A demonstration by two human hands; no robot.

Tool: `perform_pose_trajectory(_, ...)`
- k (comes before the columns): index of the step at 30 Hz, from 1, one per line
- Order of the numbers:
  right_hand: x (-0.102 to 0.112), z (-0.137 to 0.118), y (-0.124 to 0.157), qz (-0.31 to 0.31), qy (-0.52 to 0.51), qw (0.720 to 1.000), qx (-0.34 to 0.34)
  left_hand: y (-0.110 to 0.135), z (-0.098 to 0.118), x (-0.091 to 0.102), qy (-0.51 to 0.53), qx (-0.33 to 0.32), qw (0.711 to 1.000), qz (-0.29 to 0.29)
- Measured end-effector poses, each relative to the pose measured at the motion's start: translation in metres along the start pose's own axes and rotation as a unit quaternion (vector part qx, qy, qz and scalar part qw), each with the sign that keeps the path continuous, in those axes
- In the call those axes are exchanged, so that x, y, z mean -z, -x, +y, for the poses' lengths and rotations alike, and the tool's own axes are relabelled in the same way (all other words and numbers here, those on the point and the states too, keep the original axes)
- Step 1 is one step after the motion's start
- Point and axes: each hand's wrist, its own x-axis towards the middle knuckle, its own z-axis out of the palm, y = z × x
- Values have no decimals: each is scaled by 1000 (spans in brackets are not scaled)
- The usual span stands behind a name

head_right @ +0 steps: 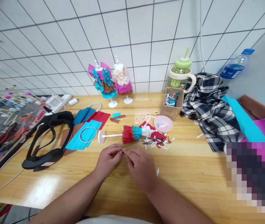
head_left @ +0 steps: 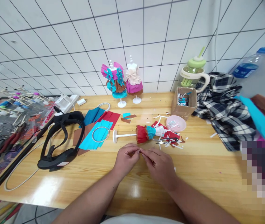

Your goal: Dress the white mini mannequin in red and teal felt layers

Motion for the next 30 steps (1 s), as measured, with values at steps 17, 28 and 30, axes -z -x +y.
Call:
perform_pose_trajectory(17, 1, -1, -6, 2, -82, 985, -153, 7, 3, -6, -73, -21, 997, -4)
perform_pose_trajectory(28, 4, 7, -11, -13, -265, 935, -236, 5, 7, -2, -14, -46, 999, -15)
perform_pose_trajectory(30, 4, 7, -11, -9, -263, 934, -240, 5, 8, -1, 3, -43, 999, -24)
